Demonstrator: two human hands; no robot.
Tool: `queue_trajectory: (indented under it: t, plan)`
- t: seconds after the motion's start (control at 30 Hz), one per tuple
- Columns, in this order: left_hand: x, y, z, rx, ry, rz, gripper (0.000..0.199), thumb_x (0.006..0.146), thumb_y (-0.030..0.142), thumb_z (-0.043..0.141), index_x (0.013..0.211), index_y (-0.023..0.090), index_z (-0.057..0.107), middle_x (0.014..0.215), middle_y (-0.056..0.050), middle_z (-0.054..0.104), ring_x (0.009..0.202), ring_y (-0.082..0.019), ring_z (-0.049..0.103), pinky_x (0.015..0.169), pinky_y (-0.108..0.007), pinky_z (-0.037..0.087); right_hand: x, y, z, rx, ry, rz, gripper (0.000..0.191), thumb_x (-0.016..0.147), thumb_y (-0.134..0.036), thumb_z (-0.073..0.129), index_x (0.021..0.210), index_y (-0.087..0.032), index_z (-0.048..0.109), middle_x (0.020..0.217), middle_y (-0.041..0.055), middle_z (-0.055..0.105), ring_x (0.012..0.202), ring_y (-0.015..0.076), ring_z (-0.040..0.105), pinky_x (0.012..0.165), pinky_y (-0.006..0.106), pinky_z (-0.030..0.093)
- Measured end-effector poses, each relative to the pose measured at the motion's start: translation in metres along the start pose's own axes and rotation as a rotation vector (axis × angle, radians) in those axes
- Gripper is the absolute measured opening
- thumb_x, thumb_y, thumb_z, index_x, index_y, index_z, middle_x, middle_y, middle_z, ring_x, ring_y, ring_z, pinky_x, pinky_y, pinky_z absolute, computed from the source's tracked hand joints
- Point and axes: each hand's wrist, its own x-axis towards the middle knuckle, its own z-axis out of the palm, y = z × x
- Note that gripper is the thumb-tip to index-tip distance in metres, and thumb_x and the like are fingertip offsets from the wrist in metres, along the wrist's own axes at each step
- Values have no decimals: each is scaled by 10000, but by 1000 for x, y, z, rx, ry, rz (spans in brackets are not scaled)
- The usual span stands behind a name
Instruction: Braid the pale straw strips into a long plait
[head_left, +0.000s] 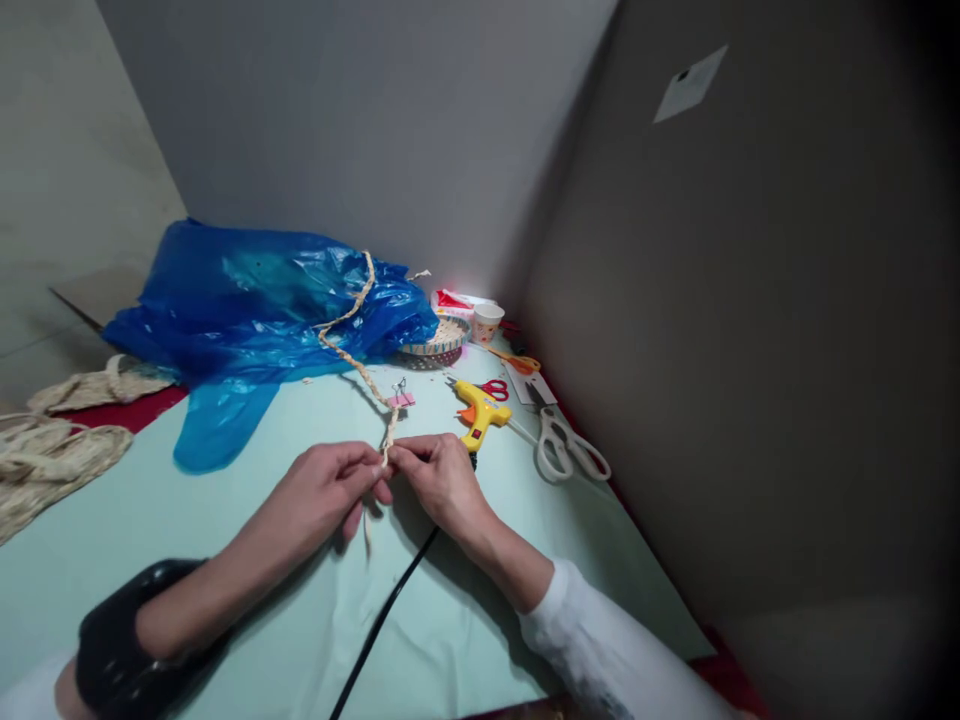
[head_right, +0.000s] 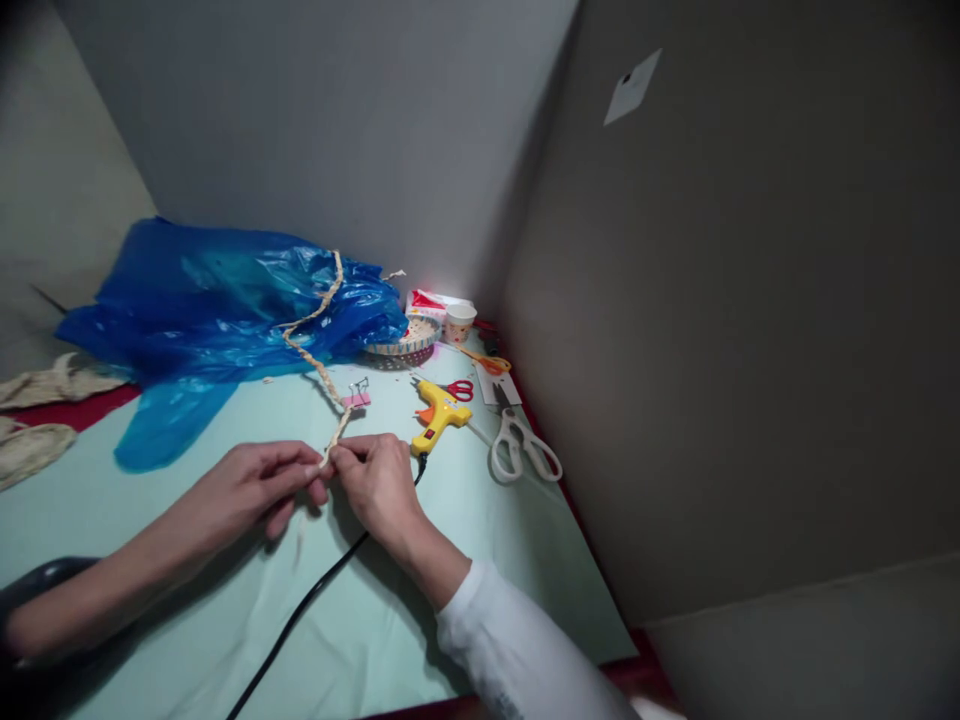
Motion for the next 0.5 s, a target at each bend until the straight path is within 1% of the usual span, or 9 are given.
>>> queue_trajectory:
  t: [0.03, 0.1, 0.2, 0.27, 0.33, 0.37, 0.4, 0.43, 0.5]
  plan:
    - [-4, 2, 6, 15, 13, -4, 379, 895, 478, 426, 709, 222, 636, 426, 20, 583, 402, -176, 532, 511, -276, 394, 0, 0, 0, 75, -8, 34, 247, 818, -201, 609, 587, -137, 668, 498, -50, 448, 548, 94, 348, 562, 247, 248]
    - [-12, 7, 17, 74, 62, 6, 342, 889, 445, 423, 674, 236, 588, 392, 28, 533, 414, -195, 550, 533, -288, 387, 0, 0, 1, 173, -26, 87, 245, 805, -233, 618, 586, -133, 665, 485, -56, 409, 521, 87, 314, 536, 250, 225]
    - [-21, 11, 25, 173, 127, 68, 264, 848, 397, 467, 660, 239, 561, 531, -15, 631, 514, -217, 580, 609, -314, 355, 1, -1, 3, 286, -60, 147, 203, 781, -279, 640, 682, -118, 715, 474, -69, 380, 477, 76, 264, 498, 248, 201]
    - [-23, 11, 19, 230, 124, 107, 279, 829, 408, 508, 617, 238, 566, 591, -30, 658, 578, -226, 579, 630, -320, 325, 2, -2, 3, 355, -84, 173, 200, 756, -294, 668, 723, -107, 732, 468, -71, 394, 460, 69, 237, 477, 248, 178]
    - [-20, 10, 6, 179, 126, 97, 313, 808, 449, 573, 584, 233, 603, 602, -31, 655, 619, -222, 561, 632, -312, 315, 3, -4, 3, 400, -95, 184, 197, 741, -291, 685, 698, -103, 727, 449, -71, 393, 451, 65, 217, 464, 251, 146]
    - [-17, 10, -2, 97, 140, 73, 309, 791, 477, 610, 609, 230, 642, 622, -30, 657, 641, -217, 549, 636, -303, 324, 4, -5, 3, 414, -97, 187, 189, 741, -278, 683, 681, -103, 722, 439, -71, 388, 447, 64, 212, 460, 251, 133]
    - [-12, 11, -9, -52, 170, 28, 276, 748, 487, 672, 669, 222, 681, 686, -33, 675, 681, -212, 544, 645, -291, 338, 4, -6, 3, 424, -101, 192, 179, 743, -260, 677, 665, -104, 716, 428, -73, 376, 444, 63, 209, 458, 250, 125]
    - [-5, 11, -15, -135, 157, 9, 276, 732, 495, 698, 760, 221, 696, 759, -29, 683, 698, -200, 544, 637, -276, 354, 5, -6, 2, 430, -107, 197, 173, 749, -240, 667, 649, -105, 709, 419, -77, 361, 441, 62, 206, 457, 246, 123]
    - [8, 12, -20, -241, 48, -23, 351, 693, 537, 716, 798, 206, 669, 656, 5, 599, 562, -156, 474, 532, -258, 339, 5, -8, 1, 430, -127, 208, 175, 761, -191, 633, 619, -106, 689, 410, -82, 344, 435, 58, 198, 456, 237, 129]
